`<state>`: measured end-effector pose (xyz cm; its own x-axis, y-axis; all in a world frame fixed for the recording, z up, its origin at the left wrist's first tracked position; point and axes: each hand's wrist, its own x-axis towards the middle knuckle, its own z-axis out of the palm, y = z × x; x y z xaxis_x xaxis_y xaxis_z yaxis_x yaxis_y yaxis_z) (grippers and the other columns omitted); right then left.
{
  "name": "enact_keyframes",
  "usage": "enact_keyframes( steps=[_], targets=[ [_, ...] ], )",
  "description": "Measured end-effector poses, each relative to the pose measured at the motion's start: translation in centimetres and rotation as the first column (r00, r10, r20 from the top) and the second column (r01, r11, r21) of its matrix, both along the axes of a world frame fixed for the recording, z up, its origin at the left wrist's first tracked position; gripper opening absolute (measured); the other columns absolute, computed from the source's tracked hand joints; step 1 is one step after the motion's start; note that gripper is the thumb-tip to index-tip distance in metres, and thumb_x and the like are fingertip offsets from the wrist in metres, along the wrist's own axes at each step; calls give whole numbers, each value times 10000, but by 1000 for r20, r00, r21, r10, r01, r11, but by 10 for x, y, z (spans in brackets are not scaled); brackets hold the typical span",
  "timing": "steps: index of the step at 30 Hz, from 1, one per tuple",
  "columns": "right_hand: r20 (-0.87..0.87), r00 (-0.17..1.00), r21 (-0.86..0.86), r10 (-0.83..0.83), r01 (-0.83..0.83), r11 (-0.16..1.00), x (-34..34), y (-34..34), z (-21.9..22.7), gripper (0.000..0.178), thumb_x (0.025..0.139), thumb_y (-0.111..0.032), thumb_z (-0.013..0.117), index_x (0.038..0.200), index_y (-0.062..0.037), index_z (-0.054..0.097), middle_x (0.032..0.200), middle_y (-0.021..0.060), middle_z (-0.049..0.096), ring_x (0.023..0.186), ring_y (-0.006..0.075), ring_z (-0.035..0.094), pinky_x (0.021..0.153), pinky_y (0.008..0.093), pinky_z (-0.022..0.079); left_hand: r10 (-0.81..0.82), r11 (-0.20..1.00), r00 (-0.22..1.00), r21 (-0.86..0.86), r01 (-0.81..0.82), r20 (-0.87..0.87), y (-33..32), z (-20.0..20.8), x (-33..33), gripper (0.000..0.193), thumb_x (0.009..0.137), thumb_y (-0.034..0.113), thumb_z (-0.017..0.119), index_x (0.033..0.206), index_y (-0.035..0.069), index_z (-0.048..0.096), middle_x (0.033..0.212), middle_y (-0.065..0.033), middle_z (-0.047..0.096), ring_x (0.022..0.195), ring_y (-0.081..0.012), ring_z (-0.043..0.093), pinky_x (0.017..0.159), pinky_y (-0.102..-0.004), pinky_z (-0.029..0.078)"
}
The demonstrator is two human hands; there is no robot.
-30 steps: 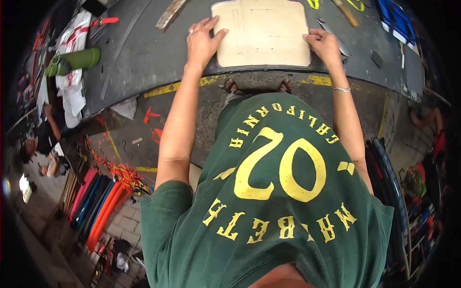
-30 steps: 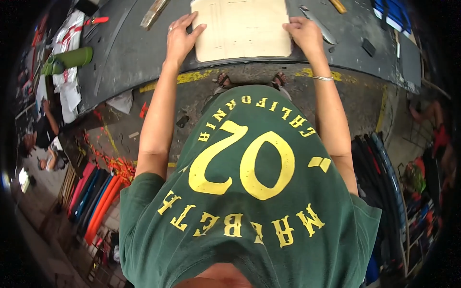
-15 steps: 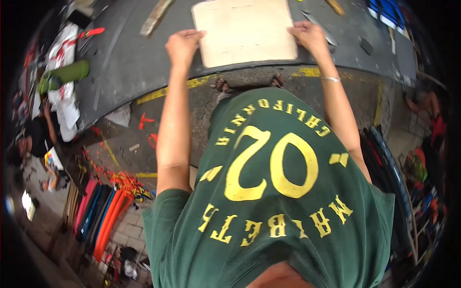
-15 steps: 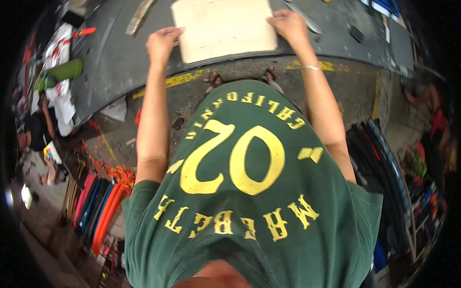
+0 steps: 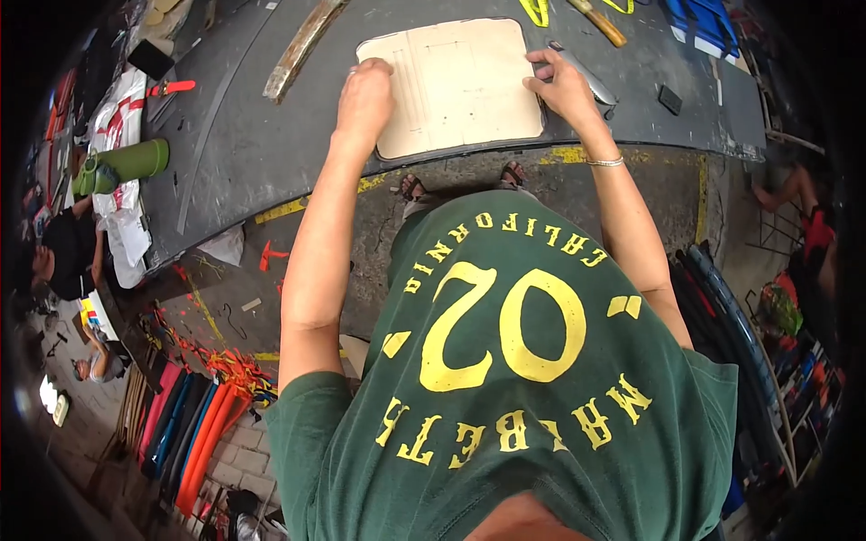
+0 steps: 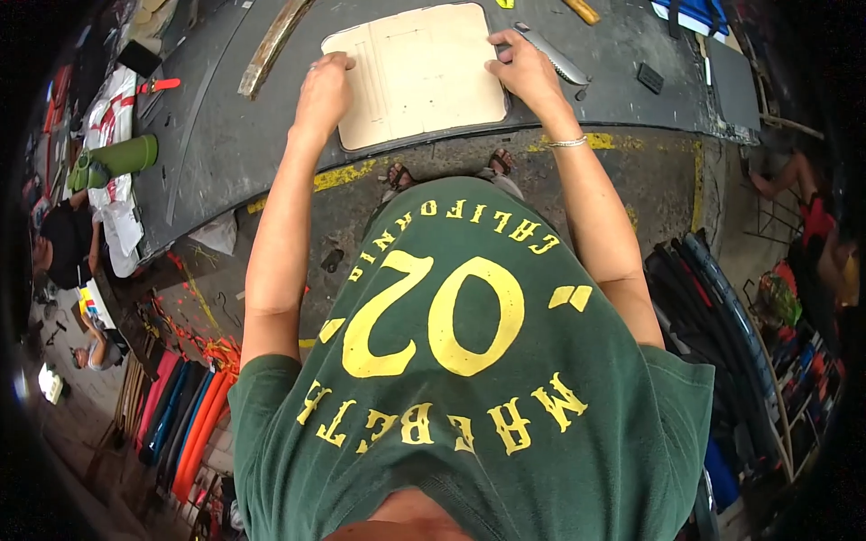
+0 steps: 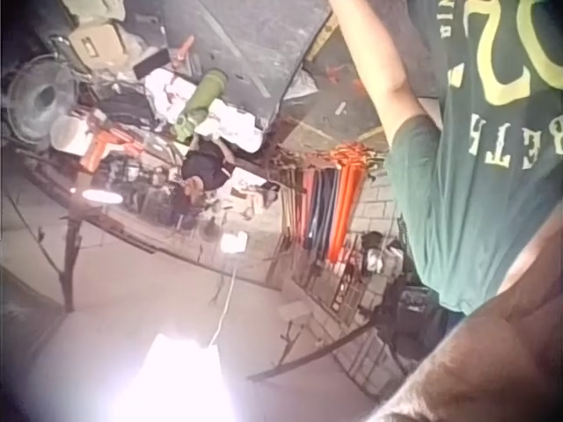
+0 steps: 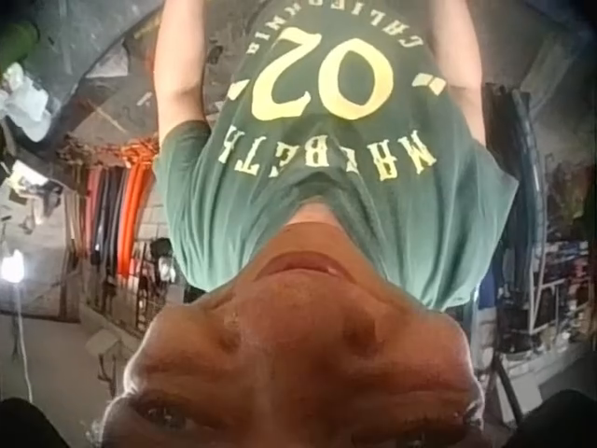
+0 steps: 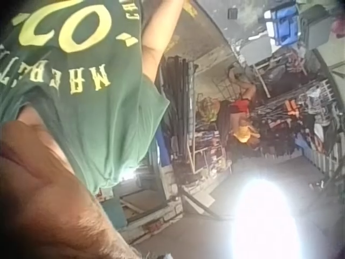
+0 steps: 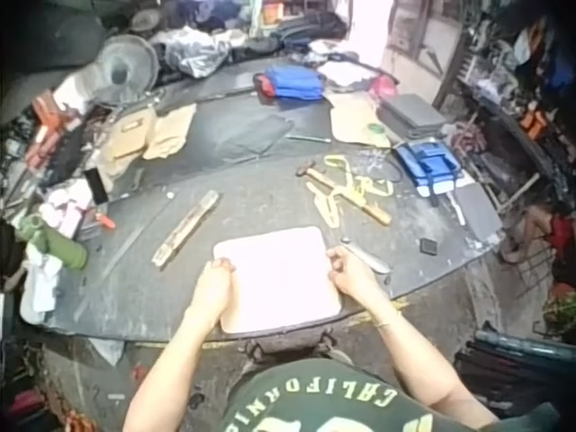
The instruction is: Use a utility knife and template to cut pieces of material on a workbench.
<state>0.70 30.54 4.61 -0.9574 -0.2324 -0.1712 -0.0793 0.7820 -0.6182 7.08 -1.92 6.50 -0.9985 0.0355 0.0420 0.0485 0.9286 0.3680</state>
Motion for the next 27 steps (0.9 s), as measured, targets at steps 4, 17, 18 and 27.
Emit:
enact_keyframes(
  steps=[4,17,18,27],
  targets=[
    [5,1000,-15,-19,19,1000,-1,1,-4,487,819,-311,793,1257,-152,652,947,76,718,881,240,703,793,370,543,34,997,986,-75,-22,161,7,10,-10,414,842,192,710,1209,3,685,1254,-239,650,1143,-427,630,997,-476,508],
    [261,958,-247,-118,184,951,-8,1,-13,373,808,-286,854,993,-5,693,778,11,693,667,85,634,605,248,542,-38,995,992,-82,48,121,-7,2,-9,499,852,253,754,1298,48,667,1295,-214,646,1187,-378,627,1032,-444,488],
    [243,962,-169,-125,169,971,-7,0,-10,377,809,-287,852,999,-4,691,775,8,690,671,88,636,604,248,538,-87,990,992,-105,97,94,-5,0,-8,486,858,225,739,1299,43,653,1220,-237,662,1101,-391,653,1000,-461,505],
    [-55,998,34,-43,45,998,4,-14,5,439,829,-278,800,1170,-33,672,994,100,707,858,250,679,791,375,544,14,988,992,-152,5,123,39,-18,-1,805,804,522,792,1352,-7,530,1405,-227,476,1297,-626,430,973,-656,504]
  ],
)
